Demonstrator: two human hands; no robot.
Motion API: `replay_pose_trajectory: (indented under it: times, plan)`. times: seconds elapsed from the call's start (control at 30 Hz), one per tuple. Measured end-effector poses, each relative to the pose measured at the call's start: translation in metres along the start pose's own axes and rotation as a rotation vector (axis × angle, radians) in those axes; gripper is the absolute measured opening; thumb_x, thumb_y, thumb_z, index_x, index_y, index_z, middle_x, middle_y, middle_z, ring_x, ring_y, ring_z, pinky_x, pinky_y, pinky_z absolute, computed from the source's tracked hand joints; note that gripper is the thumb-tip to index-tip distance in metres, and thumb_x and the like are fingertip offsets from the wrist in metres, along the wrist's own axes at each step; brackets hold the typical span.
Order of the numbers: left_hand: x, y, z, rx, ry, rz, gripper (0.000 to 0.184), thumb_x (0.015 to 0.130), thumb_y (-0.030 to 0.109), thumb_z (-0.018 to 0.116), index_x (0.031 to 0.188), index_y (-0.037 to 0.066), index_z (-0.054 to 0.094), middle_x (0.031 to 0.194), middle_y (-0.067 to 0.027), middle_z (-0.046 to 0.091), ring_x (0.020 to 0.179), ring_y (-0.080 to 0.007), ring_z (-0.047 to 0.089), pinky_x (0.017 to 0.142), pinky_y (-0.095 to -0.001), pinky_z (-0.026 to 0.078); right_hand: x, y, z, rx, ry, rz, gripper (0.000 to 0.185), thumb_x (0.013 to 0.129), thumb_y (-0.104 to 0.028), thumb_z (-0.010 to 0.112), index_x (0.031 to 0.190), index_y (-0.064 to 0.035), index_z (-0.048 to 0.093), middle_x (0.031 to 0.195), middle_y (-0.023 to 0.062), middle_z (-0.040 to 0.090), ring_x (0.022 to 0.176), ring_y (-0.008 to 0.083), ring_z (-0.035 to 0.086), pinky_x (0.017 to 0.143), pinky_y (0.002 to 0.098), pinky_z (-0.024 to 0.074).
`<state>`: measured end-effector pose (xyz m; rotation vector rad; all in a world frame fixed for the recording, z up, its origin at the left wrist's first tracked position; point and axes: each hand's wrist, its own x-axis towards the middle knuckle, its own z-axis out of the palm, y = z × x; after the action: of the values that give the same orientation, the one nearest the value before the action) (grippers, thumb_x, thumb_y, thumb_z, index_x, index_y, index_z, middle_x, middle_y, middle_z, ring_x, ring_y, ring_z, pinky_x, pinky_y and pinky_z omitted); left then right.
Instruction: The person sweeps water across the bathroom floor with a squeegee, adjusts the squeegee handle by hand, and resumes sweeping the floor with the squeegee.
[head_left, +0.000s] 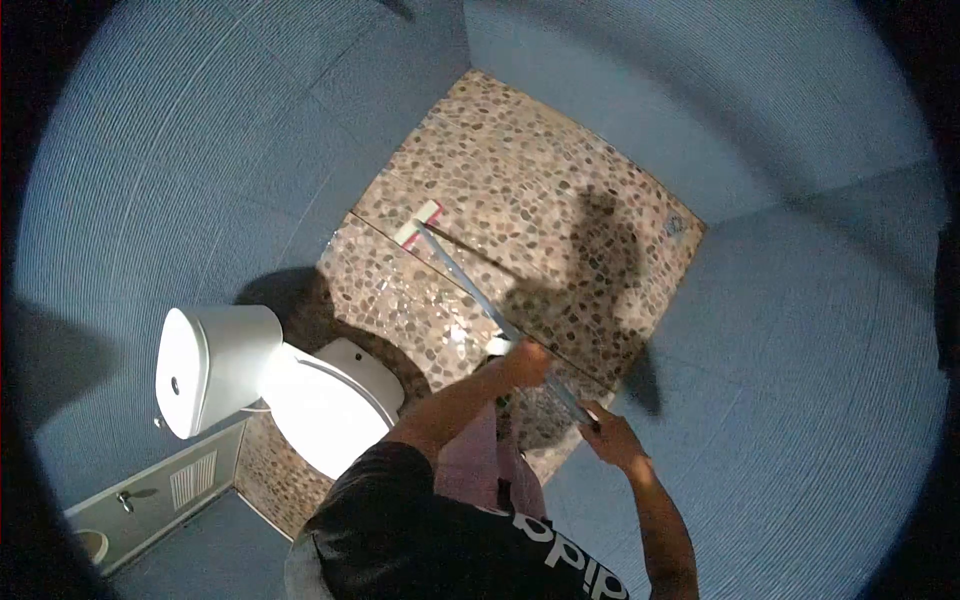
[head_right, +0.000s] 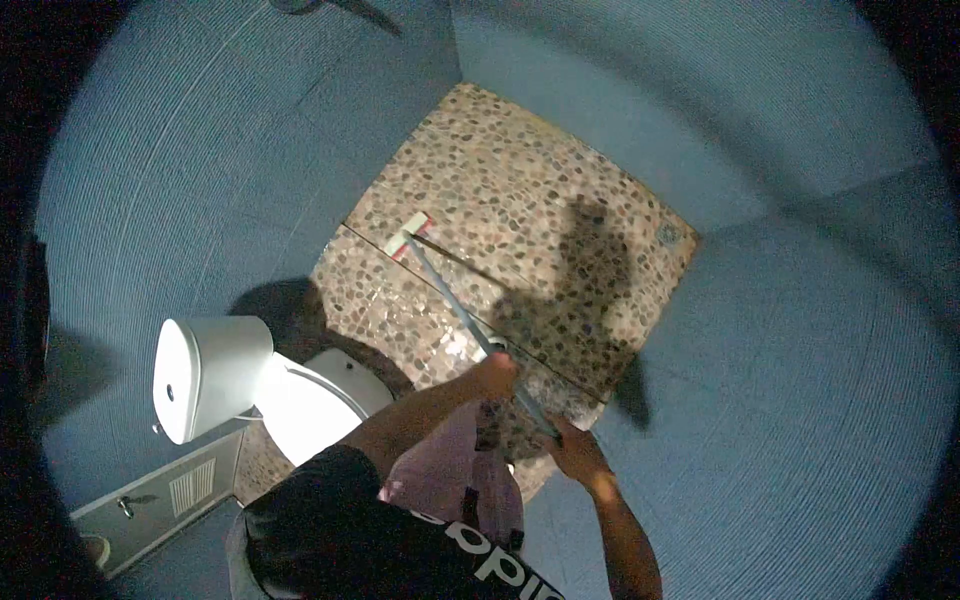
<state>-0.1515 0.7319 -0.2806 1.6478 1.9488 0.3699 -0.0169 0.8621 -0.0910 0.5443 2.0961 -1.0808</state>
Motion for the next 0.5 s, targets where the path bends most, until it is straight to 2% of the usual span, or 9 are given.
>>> replay_pose_trajectory:
  times: [0.03, 0.1, 0.13, 0.2, 0.27, 0.33, 0.37, 0.43, 0.5]
  plan:
    - [-0.007, -0.019, -0.02, -0.018, -0.002, -0.051, 0.013, 0.069, 0.02, 0.056, 0.066, 0.007, 0.052, 0.052, -0.0052, 0.046, 0.05, -0.0222, 0.049, 0.049, -0.0348, 0.042, 0.019, -0.014, -0.006, -0.003, -0.008, -0.004, 0.038, 0.079, -0.018, 0.049, 0.115, -0.0114, 0.039, 0.05, 0.0062, 0.046, 0.042, 0.0133, 0.042, 0.042, 0.0316, 0.0356]
    - [-0.001, -0.076, 0.049, -0.354, 0.03, -0.106, 0.014, 0.067, 0.02, 0.056, 0.065, 0.007, 0.052, 0.052, -0.0042, 0.046, 0.049, -0.022, 0.047, 0.048, -0.0348, 0.039, 0.043, -0.033, -0.011, -0.044, -0.063, -0.006, 0.039, 0.08, -0.018, 0.048, 0.116, -0.0113, 0.037, 0.05, 0.0059, 0.047, 0.039, 0.0126, 0.042, 0.041, 0.032, 0.0363]
    - [-0.009, -0.061, 0.022, -0.023, 0.192, 0.093, 0.016, 0.067, 0.022, 0.055, 0.064, 0.007, 0.052, 0.052, -0.0045, 0.046, 0.047, -0.0217, 0.046, 0.047, -0.035, 0.037, 0.038, -0.038, -0.017, -0.037, -0.076, -0.002, 0.039, 0.08, -0.018, 0.048, 0.116, -0.0113, 0.037, 0.05, 0.0059, 0.047, 0.039, 0.0126, 0.042, 0.041, 0.032, 0.0363]
    - [0.007, -0.015, 0.017, -0.028, -0.08, 0.039, 0.017, 0.064, 0.024, 0.056, 0.065, 0.008, 0.051, 0.048, -0.0058, 0.042, 0.046, -0.0207, 0.041, 0.048, -0.0343, 0.035, 0.006, -0.037, -0.037, 0.188, -0.211, 0.285, 0.041, 0.078, -0.015, 0.05, 0.116, -0.0098, 0.036, 0.048, 0.0062, 0.047, 0.036, 0.0122, 0.042, 0.037, 0.0291, 0.0358]
    - [0.013, 0.046, -0.012, 0.032, 0.065, 0.095, 0.015, 0.065, 0.023, 0.054, 0.07, 0.009, 0.051, 0.046, -0.0049, 0.039, 0.047, -0.0194, 0.04, 0.052, -0.0336, 0.035, -0.031, 0.012, -0.041, 0.309, -0.236, 0.247, 0.044, 0.076, -0.011, 0.053, 0.116, -0.0076, 0.035, 0.048, 0.0076, 0.048, 0.035, 0.0132, 0.044, 0.036, 0.0272, 0.0362]
    - [0.028, 0.08, -0.007, -0.209, 0.033, 0.077, 0.017, 0.062, 0.023, 0.054, 0.071, 0.008, 0.051, 0.045, -0.0051, 0.038, 0.049, -0.0201, 0.041, 0.056, -0.0331, 0.035, -0.061, -0.009, -0.066, 0.795, -0.25, 0.363, 0.048, 0.073, -0.006, 0.055, 0.116, -0.0054, 0.034, 0.052, 0.0097, 0.049, 0.038, 0.0137, 0.045, 0.036, 0.0265, 0.0356]
    - [0.027, 0.073, -0.001, -0.209, 0.032, 0.07, 0.017, 0.062, 0.023, 0.054, 0.071, 0.008, 0.051, 0.045, -0.0051, 0.038, 0.049, -0.0201, 0.041, 0.056, -0.0331, 0.035, -0.057, -0.007, -0.063, 0.794, -0.257, 0.362, 0.048, 0.073, -0.006, 0.055, 0.116, -0.0054, 0.034, 0.052, 0.0097, 0.049, 0.038, 0.0137, 0.045, 0.036, 0.0265, 0.0356]
    - [0.024, 0.057, 0.006, -0.159, 0.305, 0.077, 0.019, 0.064, 0.024, 0.053, 0.072, 0.006, 0.052, 0.05, -0.0063, 0.043, 0.054, -0.0206, 0.045, 0.056, -0.0325, 0.036, -0.038, -0.001, -0.051, 1.12, -0.14, 0.551, 0.05, 0.073, -0.001, 0.052, 0.118, -0.0063, 0.032, 0.058, 0.0118, 0.051, 0.041, 0.0134, 0.045, 0.036, 0.0255, 0.0346]
    - [0.015, 0.005, -0.018, -0.166, -0.126, -0.155, 0.021, 0.063, 0.023, 0.055, 0.074, 0.006, 0.053, 0.057, -0.0071, 0.046, 0.062, -0.0218, 0.048, 0.059, -0.0338, 0.039, 0.011, -0.006, -0.03, 1.25, -0.182, 0.482, 0.051, 0.073, 0.002, 0.048, 0.12, -0.0066, 0.03, 0.063, 0.0126, 0.051, 0.043, 0.0132, 0.045, 0.037, 0.0246, 0.0337]
